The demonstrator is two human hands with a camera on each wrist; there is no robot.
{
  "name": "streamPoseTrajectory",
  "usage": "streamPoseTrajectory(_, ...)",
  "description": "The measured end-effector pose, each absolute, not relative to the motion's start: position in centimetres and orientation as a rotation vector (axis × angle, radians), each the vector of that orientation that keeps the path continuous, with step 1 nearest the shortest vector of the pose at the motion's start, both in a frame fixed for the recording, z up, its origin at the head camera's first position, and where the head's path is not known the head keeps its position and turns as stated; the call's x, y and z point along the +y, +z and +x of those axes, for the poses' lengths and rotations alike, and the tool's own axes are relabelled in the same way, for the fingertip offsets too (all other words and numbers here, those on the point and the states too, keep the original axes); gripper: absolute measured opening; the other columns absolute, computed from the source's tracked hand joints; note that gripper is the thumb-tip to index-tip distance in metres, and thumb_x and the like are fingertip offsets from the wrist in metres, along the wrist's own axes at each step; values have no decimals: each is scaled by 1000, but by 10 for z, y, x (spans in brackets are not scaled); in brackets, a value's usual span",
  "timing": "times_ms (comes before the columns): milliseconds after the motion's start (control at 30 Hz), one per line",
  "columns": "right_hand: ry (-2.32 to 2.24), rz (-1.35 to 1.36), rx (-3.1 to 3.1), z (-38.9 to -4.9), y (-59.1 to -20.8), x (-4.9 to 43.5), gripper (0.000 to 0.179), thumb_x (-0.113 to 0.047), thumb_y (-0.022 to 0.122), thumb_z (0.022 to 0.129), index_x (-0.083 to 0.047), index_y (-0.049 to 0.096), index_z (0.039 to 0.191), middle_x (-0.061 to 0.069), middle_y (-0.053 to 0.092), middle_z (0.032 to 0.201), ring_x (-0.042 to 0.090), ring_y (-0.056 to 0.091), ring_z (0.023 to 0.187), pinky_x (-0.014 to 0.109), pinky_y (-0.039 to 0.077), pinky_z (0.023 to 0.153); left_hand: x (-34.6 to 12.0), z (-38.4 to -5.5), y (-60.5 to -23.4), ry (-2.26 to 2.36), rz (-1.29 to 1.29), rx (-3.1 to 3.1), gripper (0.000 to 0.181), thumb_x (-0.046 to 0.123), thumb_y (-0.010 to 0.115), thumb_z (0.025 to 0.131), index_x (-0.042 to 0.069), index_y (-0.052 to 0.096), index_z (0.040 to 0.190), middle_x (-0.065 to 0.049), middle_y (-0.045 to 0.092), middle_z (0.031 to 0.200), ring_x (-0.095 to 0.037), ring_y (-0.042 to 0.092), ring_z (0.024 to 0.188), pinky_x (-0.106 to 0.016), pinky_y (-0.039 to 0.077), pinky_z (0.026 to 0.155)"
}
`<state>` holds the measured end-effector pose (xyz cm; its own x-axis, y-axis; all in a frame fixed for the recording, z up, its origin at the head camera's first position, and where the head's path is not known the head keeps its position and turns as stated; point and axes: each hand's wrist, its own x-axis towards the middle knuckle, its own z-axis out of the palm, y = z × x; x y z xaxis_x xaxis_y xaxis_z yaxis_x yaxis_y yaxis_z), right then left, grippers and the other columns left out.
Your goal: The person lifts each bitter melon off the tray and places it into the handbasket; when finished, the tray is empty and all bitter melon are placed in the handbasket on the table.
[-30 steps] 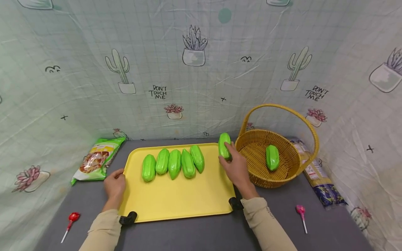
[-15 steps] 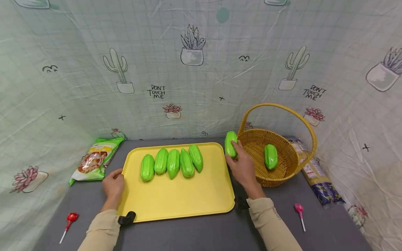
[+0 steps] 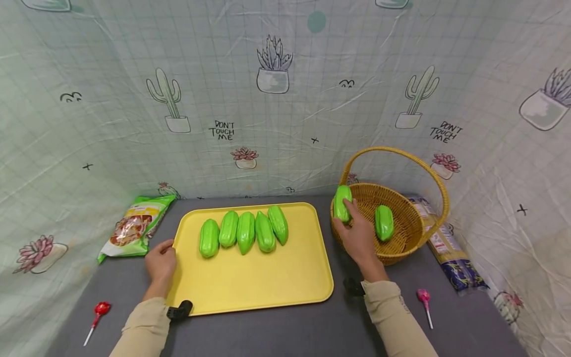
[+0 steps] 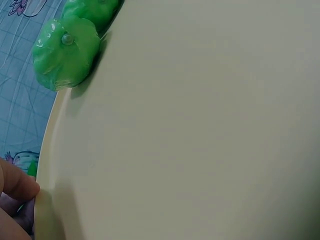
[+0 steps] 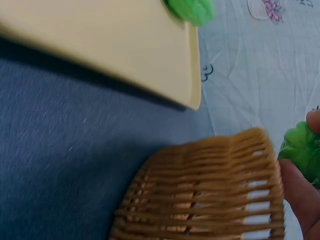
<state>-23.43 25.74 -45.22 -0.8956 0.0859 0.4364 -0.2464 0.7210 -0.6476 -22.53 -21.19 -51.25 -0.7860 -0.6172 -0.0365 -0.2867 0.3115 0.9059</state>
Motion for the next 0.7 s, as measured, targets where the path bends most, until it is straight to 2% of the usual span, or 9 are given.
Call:
streamPoseTrajectory(100,1027,83,-2509,-235,-456,264,61,-19,70,97,-4,48,152,31,40,156,12,69,58,19,49,60,-212,-226,-514,-1457,808,-2266,40,1,43,98,-7,64,131,-33,62,128,-46,58,117,-57,46,99)
streamPoseTrajectory(200,1023,67,-2521,-236,-459,270,61,-20,70,97,-4,48,152,31,39,156,-2,50,42,20,44,52,-213,-226,-515,-1446,807,-2267,40,2,43,98,-7,65,130,-32,63,128,-46,58,117,-57,46,99)
streamPoseTrajectory(300,1011,73,-2525,-237,-462,275,62,-20,70,96,-4,48,152,33,39,156,2,33,33,24,38,44,-215,-226,-517,-1444,810,-2268,40,2,43,98,-6,65,131,-31,63,129,-45,58,119,-57,46,100)
streamPoseTrajectory(400,993,77,-2544,-238,-464,280,63,-20,70,96,-4,47,153,34,38,156,5,25,31,26,33,41,-215,-227,-518,-1451,808,-2273,41,3,42,99,-6,64,132,-30,62,131,-45,57,120,-57,46,101)
streamPoseTrajectory(567,967,83,-2598,-241,-463,287,63,-20,69,97,-3,44,153,36,36,156,7,26,34,27,33,42,-215,-225,-516,-1458,803,-2285,41,4,41,99,-6,63,133,-31,61,131,-45,57,120,-57,45,101)
streamPoseTrajectory(667,947,67,-2666,-244,-462,293,64,-20,67,99,-2,41,155,36,36,156,13,37,39,31,39,49,-214,-225,-515,-1454,812,-2285,41,4,42,99,-5,64,132,-30,62,130,-44,57,119,-56,46,101)
streamPoseTrajectory(700,945,59,-2689,-246,-461,295,65,-20,67,99,-1,40,155,37,40,153,16,40,41,34,41,52,-213,-225,-515,-1451,815,-2285,41,4,42,99,-5,64,132,-30,62,129,-44,58,118,-56,46,100)
